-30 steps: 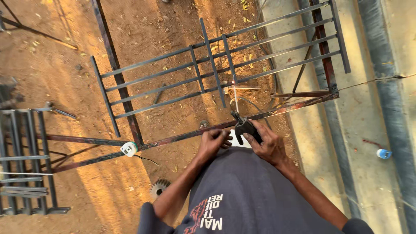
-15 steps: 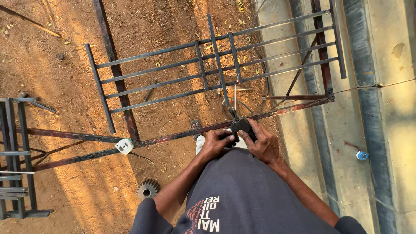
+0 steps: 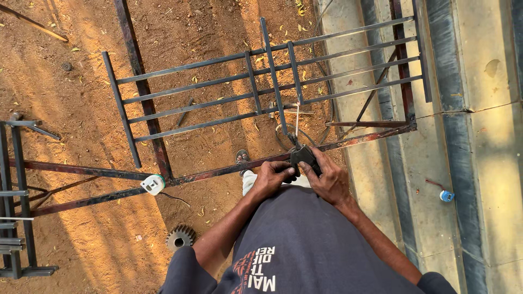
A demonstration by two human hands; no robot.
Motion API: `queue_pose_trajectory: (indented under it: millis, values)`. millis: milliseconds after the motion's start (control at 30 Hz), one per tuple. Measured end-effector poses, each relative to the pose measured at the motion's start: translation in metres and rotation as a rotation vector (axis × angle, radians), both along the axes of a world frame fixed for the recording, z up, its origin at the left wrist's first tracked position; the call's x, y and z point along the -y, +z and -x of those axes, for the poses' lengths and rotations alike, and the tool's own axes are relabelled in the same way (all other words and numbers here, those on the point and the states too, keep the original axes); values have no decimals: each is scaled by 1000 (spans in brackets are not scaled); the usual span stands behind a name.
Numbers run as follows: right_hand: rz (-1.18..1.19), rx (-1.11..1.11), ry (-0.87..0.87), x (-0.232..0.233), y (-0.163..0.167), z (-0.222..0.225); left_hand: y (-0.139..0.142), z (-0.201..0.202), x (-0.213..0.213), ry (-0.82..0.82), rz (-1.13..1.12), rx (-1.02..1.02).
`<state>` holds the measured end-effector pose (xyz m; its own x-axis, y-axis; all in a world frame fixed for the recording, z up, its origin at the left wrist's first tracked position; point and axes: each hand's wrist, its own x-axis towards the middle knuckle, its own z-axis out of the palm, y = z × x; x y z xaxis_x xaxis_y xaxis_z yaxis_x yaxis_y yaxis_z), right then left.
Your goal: The person measures a metal frame using a tape measure and marks it. They then use a welding tool to weld the metal components together at the marked positions.
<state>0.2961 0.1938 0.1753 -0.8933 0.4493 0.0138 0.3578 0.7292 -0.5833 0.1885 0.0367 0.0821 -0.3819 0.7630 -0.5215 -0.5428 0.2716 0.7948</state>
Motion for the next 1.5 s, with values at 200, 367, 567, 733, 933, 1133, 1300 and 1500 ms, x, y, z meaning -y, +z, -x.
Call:
queue_pose_trajectory:
  millis: [200, 367, 567, 733, 933, 1133, 1300, 1500]
  values:
    - [-1, 102, -74, 3, 13, 4, -1, -2, 1, 13, -65, 44]
    - [15, 12, -53, 5, 21, 8, -2, -2, 0, 13, -60, 36]
    - [29, 83, -89, 5, 23, 9, -4, -1, -1, 12, -45, 32]
    - [-1, -34, -88, 8, 19, 7, 0, 3, -1, 4, -9, -22]
    - [161, -63, -190, 7, 20, -7, 19, 14, 0, -67, -13, -83]
    - [354, -156, -324, 11, 18, -16, 46, 15, -8, -124, -94, -98]
    - [468, -170, -284, 23, 24, -22, 63, 15, -2, -165, -180, -105]
    - [452, -56, -262, 44, 32, -21, 72, 20, 19, -212, -146, -137]
